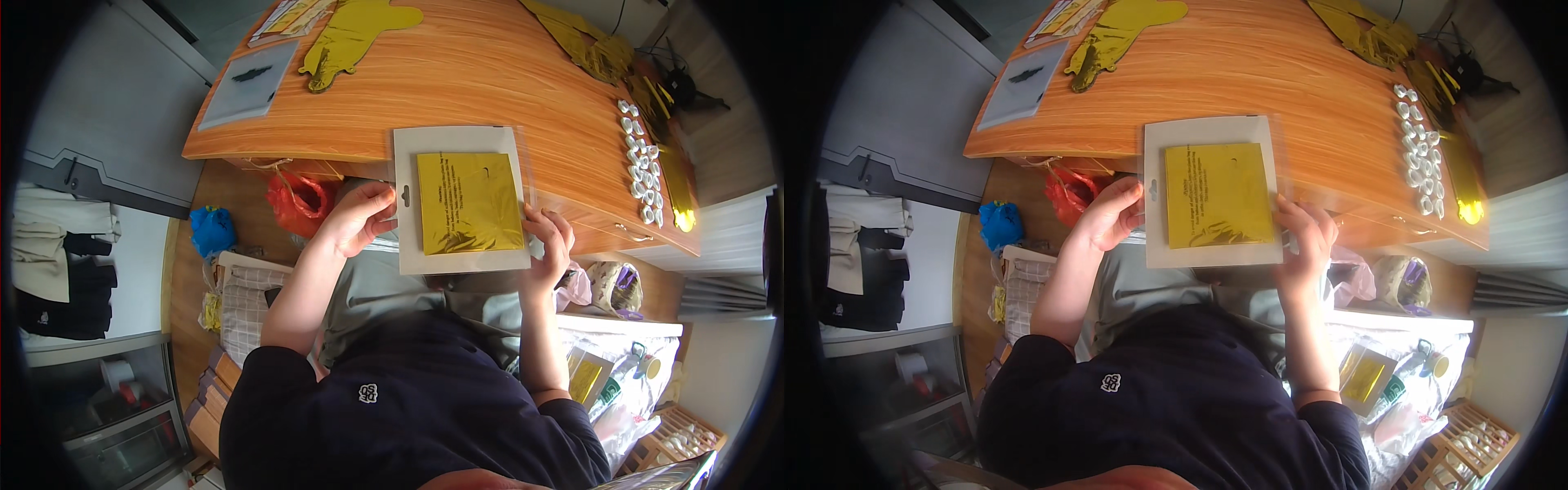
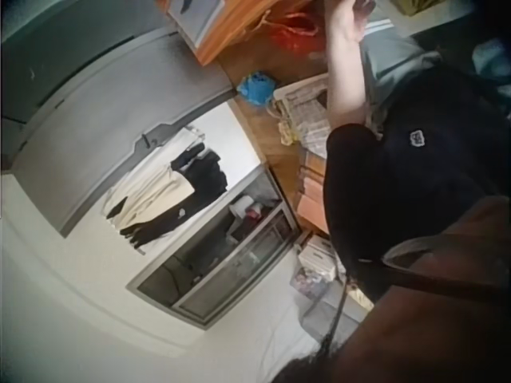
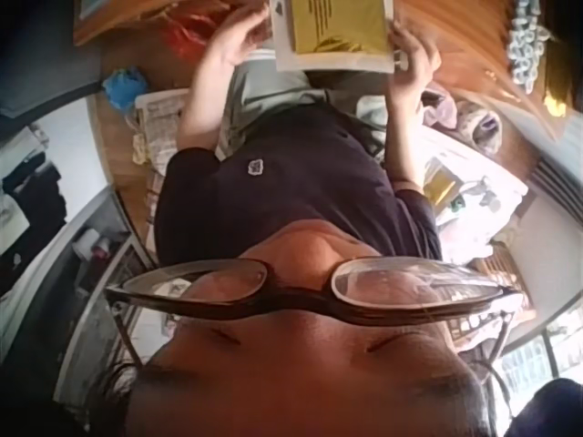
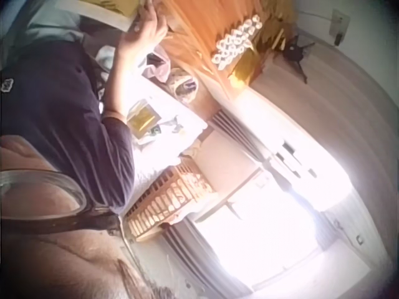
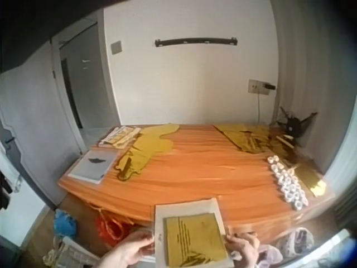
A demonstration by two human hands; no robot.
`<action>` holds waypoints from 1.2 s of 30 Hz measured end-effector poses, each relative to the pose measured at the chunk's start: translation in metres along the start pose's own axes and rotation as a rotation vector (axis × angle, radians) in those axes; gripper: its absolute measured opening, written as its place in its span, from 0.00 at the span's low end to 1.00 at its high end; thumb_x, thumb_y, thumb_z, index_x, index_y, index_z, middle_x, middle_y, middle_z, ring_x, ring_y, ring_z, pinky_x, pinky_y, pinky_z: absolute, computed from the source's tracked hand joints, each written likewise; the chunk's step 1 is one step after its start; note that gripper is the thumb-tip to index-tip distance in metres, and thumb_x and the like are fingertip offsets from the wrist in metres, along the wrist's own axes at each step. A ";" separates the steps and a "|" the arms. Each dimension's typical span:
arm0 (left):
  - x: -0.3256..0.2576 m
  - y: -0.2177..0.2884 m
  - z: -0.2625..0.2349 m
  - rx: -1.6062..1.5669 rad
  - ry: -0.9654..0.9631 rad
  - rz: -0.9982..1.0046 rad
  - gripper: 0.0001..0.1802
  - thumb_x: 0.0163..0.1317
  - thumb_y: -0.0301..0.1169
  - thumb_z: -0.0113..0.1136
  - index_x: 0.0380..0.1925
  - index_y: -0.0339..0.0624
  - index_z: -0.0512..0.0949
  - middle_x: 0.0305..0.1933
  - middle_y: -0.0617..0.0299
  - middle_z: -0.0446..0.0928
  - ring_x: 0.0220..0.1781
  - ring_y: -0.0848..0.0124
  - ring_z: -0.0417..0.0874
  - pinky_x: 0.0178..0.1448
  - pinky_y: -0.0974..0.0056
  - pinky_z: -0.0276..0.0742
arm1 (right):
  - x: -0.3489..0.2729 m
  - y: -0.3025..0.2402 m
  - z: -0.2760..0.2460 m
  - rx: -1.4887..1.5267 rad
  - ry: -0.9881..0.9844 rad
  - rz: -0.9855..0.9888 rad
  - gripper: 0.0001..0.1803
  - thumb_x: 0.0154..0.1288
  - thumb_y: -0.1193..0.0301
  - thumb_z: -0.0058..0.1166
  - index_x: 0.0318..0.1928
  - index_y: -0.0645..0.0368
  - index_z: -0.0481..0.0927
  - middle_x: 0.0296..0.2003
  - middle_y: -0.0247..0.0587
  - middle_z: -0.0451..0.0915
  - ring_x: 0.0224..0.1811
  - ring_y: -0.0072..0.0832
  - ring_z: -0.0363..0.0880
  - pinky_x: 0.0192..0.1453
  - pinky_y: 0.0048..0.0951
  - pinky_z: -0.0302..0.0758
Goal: Folding gold foil balloons and placing them into plastic bags with cardboard backing sheets.
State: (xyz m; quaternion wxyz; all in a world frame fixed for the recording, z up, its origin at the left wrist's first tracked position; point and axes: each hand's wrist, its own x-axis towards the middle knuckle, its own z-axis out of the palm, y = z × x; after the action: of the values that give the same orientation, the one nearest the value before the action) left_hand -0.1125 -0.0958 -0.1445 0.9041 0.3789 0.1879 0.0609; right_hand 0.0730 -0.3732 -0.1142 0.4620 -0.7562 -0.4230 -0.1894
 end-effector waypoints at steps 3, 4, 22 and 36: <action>-0.002 0.002 0.016 0.016 0.024 0.027 0.13 0.72 0.38 0.62 0.51 0.45 0.79 0.46 0.66 0.83 0.47 0.75 0.85 0.51 0.65 0.85 | -0.001 0.002 0.001 0.000 0.008 -0.005 0.15 0.50 0.71 0.69 0.41 0.59 0.83 0.50 0.40 0.87 0.56 0.43 0.77 0.63 0.42 0.71; -0.005 0.004 0.029 0.081 0.100 0.043 0.15 0.73 0.40 0.60 0.54 0.45 0.78 0.49 0.64 0.83 0.49 0.75 0.84 0.52 0.64 0.84 | -0.002 0.003 0.001 -0.003 0.009 -0.004 0.15 0.50 0.71 0.69 0.41 0.59 0.83 0.50 0.40 0.87 0.56 0.43 0.77 0.63 0.42 0.71; -0.017 -0.006 0.077 -0.143 -0.183 -0.128 0.21 0.72 0.31 0.54 0.62 0.34 0.72 0.57 0.55 0.80 0.57 0.64 0.84 0.59 0.57 0.82 | -0.011 0.007 0.003 0.188 0.001 0.058 0.20 0.55 0.79 0.66 0.49 0.62 0.77 0.54 0.45 0.83 0.60 0.37 0.73 0.69 0.40 0.66; -0.006 -0.007 0.084 -0.334 -0.203 -0.034 0.31 0.79 0.51 0.39 0.71 0.42 0.64 0.67 0.59 0.75 0.67 0.65 0.77 0.70 0.55 0.73 | -0.009 0.013 -0.012 0.053 -0.111 0.013 0.27 0.51 0.72 0.68 0.53 0.59 0.77 0.65 0.47 0.75 0.66 0.45 0.70 0.72 0.44 0.65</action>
State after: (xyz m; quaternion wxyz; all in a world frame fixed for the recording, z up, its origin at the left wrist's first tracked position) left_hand -0.0855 -0.1580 -0.0939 0.9697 0.2245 0.0894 0.0373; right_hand 0.0793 -0.3903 -0.1215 0.4591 -0.7557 -0.4478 -0.1328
